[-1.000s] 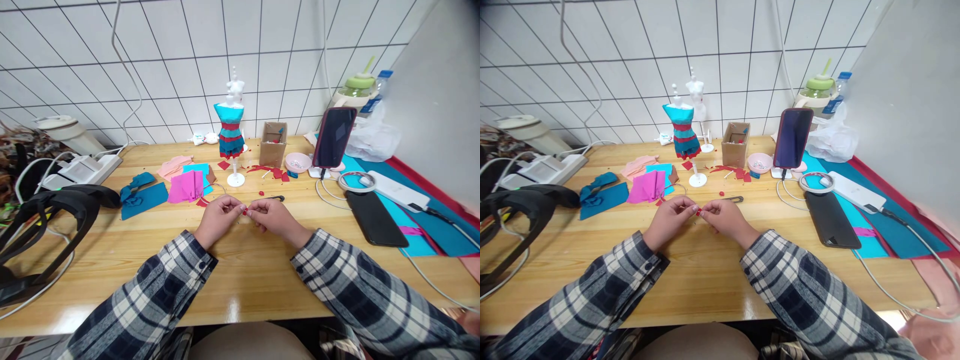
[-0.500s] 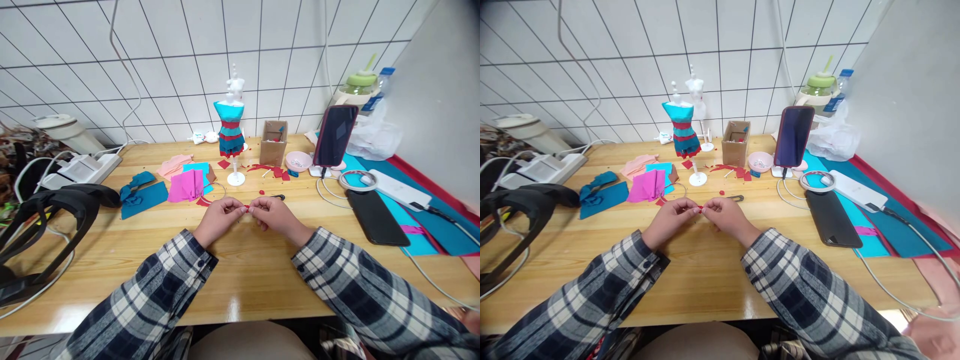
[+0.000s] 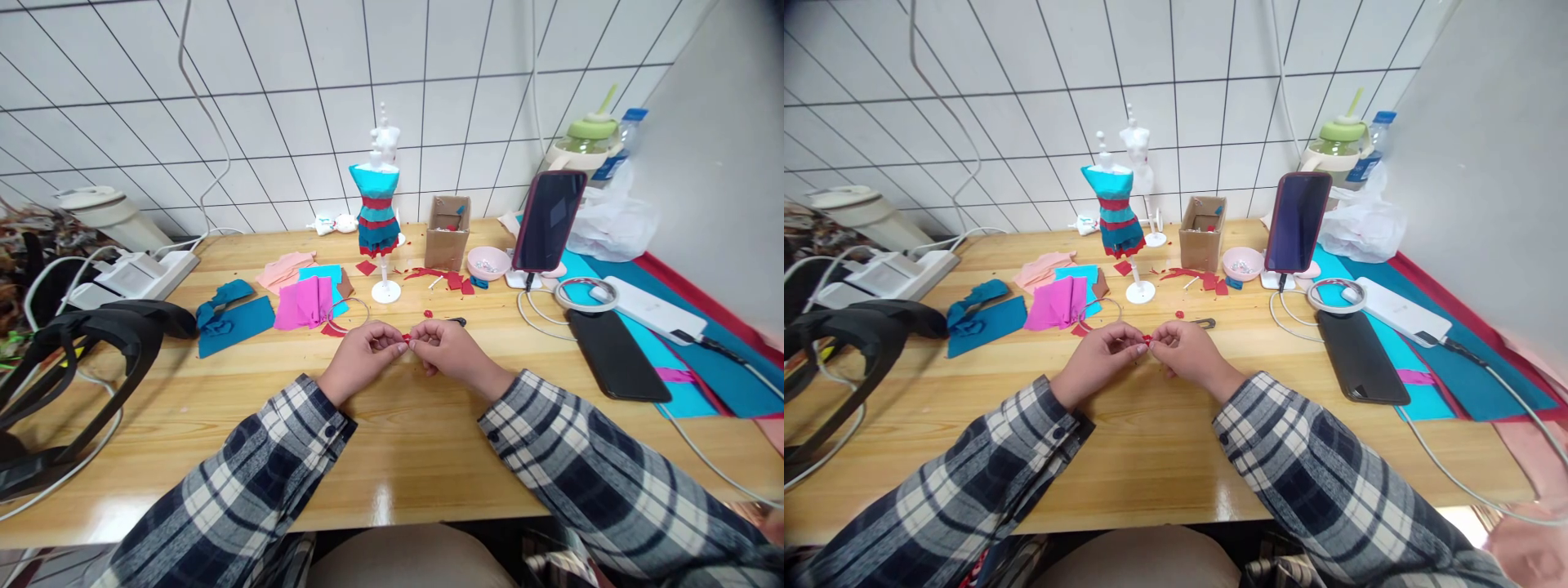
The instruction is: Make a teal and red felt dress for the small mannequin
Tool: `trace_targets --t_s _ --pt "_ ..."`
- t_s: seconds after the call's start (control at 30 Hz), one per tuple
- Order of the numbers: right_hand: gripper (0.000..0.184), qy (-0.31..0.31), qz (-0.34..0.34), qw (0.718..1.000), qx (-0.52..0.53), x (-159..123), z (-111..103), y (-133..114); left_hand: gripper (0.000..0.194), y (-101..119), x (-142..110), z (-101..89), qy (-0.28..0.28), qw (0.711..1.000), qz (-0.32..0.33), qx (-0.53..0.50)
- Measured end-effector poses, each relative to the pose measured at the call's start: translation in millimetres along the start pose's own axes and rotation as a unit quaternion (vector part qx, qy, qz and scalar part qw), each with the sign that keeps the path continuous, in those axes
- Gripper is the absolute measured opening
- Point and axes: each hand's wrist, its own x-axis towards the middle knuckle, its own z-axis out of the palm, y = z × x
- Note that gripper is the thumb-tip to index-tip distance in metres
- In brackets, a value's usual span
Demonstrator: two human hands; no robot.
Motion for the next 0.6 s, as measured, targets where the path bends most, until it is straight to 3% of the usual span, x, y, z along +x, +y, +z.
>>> trace_targets --t_s 0.13,0.27,0.4,0.6 --pt "0.007 0.005 -0.044 0.991 -0.128 1.4 -4.3 3.9 0.019 -3.0 -0.4 -0.1 -0.018 0.998 -0.001 0.052" --pt "0.008 0.002 -0.118 0.947 -0.299 1.4 -7.7 7.5 0.013 -6.2 -0.5 -0.8 -0.048 0.984 0.039 0.168" --pt "0.009 0.003 -0.092 0.921 -0.379 -1.0 -6.7 6.0 0.007 -6.7 -0.6 -2.5 -0.047 0.958 0.075 0.274" --pt "0.012 0.022 -0.038 0.909 -0.415 -0.2 -7.0 5.0 0.013 -3.7 -2.0 -2.4 0.0 0.938 0.146 0.313"
